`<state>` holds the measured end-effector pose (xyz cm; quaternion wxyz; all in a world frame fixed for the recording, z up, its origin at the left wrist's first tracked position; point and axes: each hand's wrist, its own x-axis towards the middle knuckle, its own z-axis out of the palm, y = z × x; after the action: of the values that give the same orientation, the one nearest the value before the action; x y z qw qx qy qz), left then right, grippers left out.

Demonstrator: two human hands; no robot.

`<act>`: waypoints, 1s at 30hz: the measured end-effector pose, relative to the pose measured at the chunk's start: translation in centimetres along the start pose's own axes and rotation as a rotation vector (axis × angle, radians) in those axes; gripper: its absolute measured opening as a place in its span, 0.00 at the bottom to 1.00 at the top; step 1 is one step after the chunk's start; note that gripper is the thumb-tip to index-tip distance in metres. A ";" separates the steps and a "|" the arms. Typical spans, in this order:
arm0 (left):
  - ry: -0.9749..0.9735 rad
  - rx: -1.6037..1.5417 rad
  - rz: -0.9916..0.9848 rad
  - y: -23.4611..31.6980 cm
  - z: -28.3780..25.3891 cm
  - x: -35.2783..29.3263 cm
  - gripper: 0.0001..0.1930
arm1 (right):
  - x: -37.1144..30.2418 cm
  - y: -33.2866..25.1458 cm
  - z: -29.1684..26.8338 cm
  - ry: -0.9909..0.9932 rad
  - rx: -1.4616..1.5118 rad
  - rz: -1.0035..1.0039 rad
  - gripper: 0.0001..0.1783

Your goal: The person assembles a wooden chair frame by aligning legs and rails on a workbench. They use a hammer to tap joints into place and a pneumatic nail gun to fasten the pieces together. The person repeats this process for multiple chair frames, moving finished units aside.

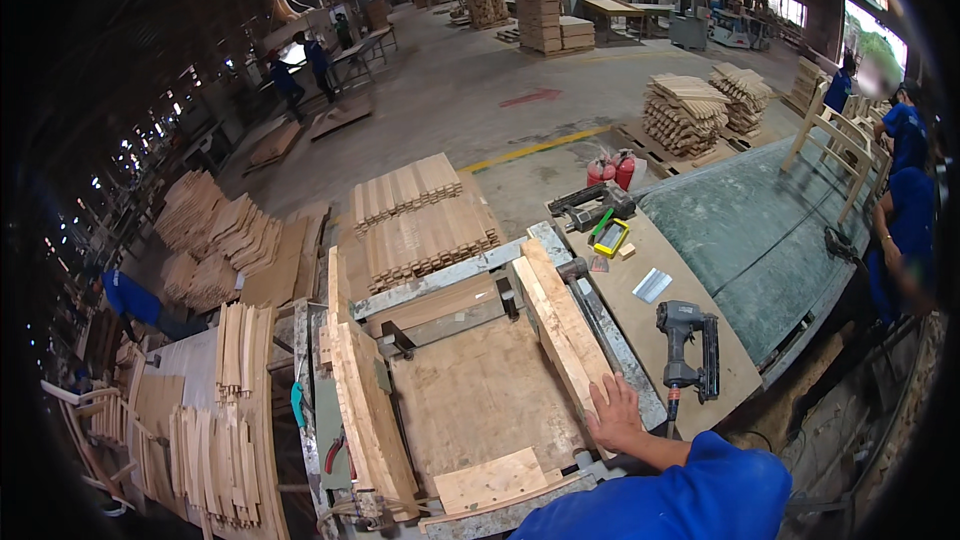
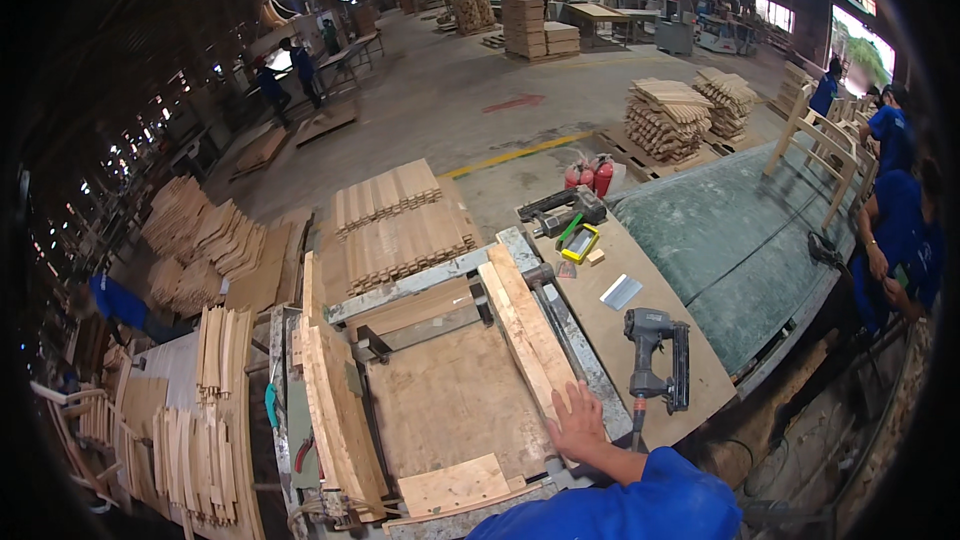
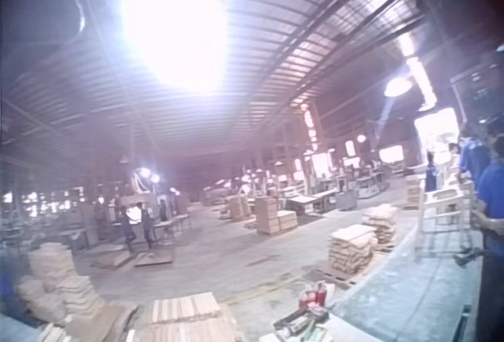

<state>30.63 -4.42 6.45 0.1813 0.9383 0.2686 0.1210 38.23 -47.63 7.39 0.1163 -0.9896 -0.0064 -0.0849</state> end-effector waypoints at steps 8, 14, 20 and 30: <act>-0.003 0.000 0.011 0.1 0.2 -0.2 0.13 | -0.1 0.0 0.1 0.011 0.003 0.004 0.38; -0.002 -0.002 -0.001 0.0 0.0 -0.1 0.14 | -0.2 0.1 0.2 0.014 0.010 -0.001 0.38; -0.004 -0.003 -0.003 0.1 0.0 -0.1 0.15 | -0.1 0.1 0.0 0.029 0.018 -0.006 0.38; -0.011 0.000 -0.004 0.0 0.0 -0.3 0.16 | -0.1 0.0 0.0 0.031 0.009 -0.010 0.37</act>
<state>30.37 -4.58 6.36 0.1827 0.9385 0.2693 0.1156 38.15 -47.64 7.40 0.1206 -0.9875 -0.0098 -0.1008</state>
